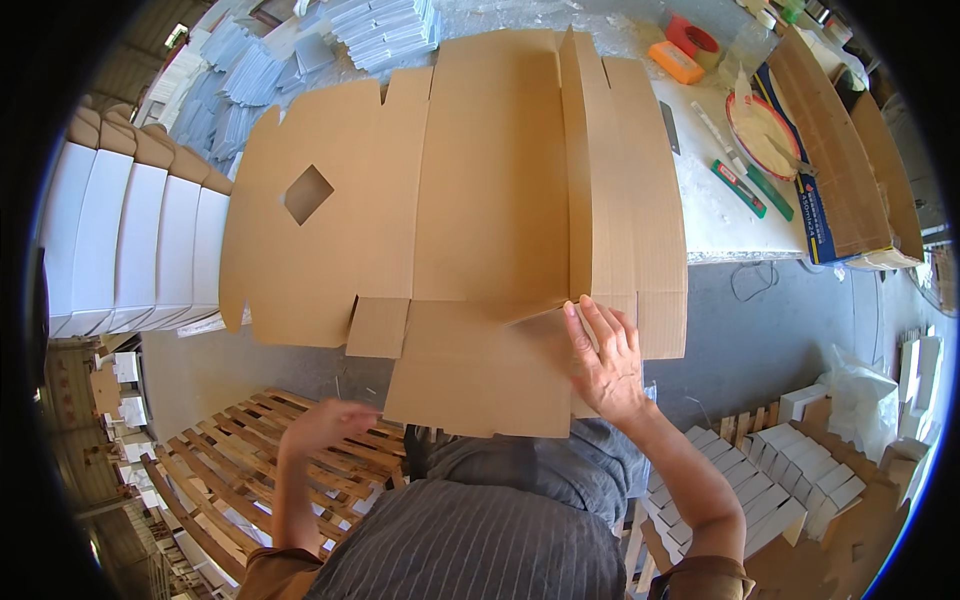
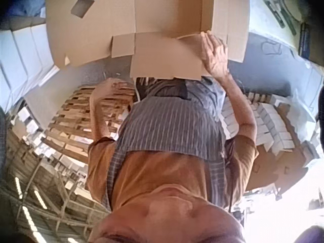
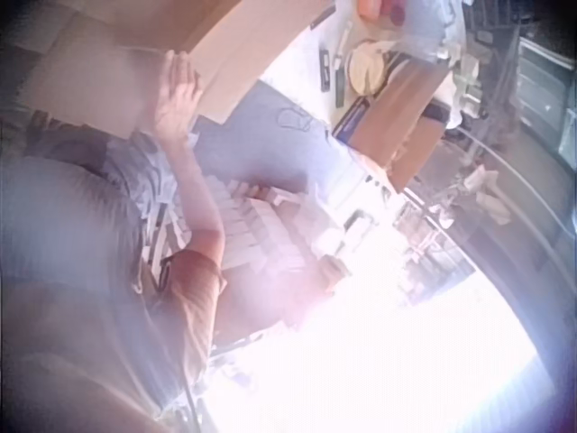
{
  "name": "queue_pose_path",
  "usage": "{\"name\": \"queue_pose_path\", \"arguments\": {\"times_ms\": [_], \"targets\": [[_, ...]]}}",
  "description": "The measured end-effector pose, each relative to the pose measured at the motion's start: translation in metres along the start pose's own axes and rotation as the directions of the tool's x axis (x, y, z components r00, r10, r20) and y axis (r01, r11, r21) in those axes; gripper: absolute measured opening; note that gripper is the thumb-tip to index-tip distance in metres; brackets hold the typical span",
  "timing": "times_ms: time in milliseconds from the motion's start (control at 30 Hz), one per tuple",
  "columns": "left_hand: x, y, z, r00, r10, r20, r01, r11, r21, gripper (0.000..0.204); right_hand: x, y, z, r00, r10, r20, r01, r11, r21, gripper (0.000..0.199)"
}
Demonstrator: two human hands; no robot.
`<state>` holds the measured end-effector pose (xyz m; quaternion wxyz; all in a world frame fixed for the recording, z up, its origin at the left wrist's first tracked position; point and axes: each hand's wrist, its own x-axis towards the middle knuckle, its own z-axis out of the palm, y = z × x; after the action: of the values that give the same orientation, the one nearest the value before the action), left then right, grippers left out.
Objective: The person folds flat cardboard pieces into box shapes and inserts white foam inserts into each box. The finished boxes are stacked on a nearby pile. The process is repeated continuously with multiple units.
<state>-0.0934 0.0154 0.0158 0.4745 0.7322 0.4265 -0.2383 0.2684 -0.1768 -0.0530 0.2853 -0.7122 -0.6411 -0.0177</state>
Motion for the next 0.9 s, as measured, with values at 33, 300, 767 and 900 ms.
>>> {"name": "queue_pose_path", "arguments": {"times_ms": [33,300,767,900], "targets": [[0.011,-0.012,0.005,0.997,0.002,-0.076,-0.016,0.982,-0.186,0.029,0.0,0.0,-0.001,1.0,-0.003,0.004,0.003,1.0,-0.001,0.091],[0.068,0.056,0.042,0.837,0.156,-0.525,-0.547,0.221,-0.807,0.034,0.0,-0.002,-0.003,0.999,0.031,0.042,-0.03,0.999,-0.032,0.092],[0.086,-0.001,0.038,0.856,-0.008,-0.516,-0.335,0.752,-0.568,0.008,0.002,-0.003,-0.002,1.0,0.024,0.003,-0.024,0.999,-0.025,0.09],[0.078,-0.011,0.039,0.839,-0.207,-0.503,-0.453,0.247,-0.857,0.01,0.002,-0.001,-0.001,1.0,0.019,0.001,-0.019,0.999,-0.041,0.09]]}}
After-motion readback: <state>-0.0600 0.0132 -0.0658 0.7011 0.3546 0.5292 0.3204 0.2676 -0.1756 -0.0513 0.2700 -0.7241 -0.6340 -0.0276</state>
